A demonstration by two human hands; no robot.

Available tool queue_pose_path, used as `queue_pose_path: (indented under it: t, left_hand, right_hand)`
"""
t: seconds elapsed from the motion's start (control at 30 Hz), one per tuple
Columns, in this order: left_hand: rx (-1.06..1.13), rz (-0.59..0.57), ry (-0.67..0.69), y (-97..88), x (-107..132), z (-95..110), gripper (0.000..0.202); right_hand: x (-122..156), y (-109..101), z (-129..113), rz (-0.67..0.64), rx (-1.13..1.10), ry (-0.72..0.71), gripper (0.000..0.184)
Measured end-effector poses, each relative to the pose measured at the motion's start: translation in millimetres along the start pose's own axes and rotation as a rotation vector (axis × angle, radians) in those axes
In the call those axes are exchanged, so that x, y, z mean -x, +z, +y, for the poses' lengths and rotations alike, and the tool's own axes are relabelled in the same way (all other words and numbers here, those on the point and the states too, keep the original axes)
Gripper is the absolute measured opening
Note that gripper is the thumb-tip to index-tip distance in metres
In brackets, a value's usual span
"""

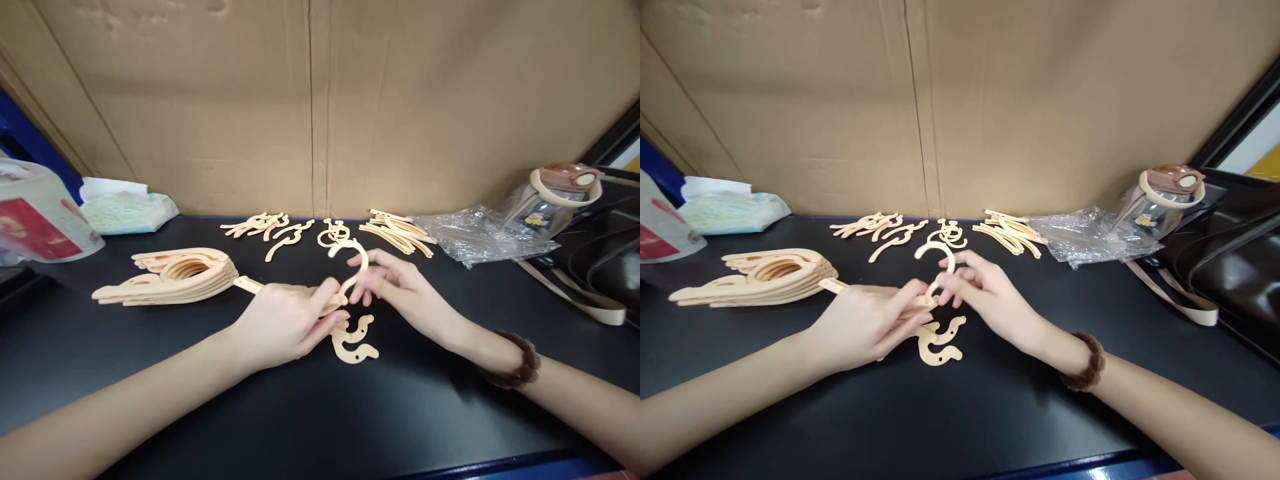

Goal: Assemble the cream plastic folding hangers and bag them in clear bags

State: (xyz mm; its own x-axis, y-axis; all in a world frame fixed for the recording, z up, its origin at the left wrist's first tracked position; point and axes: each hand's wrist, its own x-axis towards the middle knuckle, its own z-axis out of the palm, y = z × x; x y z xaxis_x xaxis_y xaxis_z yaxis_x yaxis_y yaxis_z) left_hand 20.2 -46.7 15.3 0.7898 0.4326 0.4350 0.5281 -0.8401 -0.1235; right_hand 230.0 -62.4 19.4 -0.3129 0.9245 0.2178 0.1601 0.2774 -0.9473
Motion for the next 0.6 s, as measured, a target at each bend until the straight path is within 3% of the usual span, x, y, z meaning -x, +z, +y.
queue_pose_path:
  t: [0.13,0.33,0.43,0.6]
  left_hand:
    - [-0.166,0.08,-0.184,-4.5,0.0,-6.4,0.026]
    - [-0.148,0.11,-0.325,-11.9,-0.7,-11.2,0.027]
    - [-0.053,0.093,-0.385,-15.5,-1.0,-12.1,0.028]
    - [0.013,0.093,-0.436,-19.8,0.4,-16.5,0.029]
  right_hand:
    - [-5.6,-12.5,5.8,0.039,0.348,-0.126,0.027]
    - [-7.6,-10.8,17.6,-0.203,0.741,-0.258,0.027]
    - [-8.4,-9.3,19.1,-0.2,0.748,-0.26,0.02]
    - [-11.0,-17.0,11.2,-0.093,0.522,-0.235,0.018]
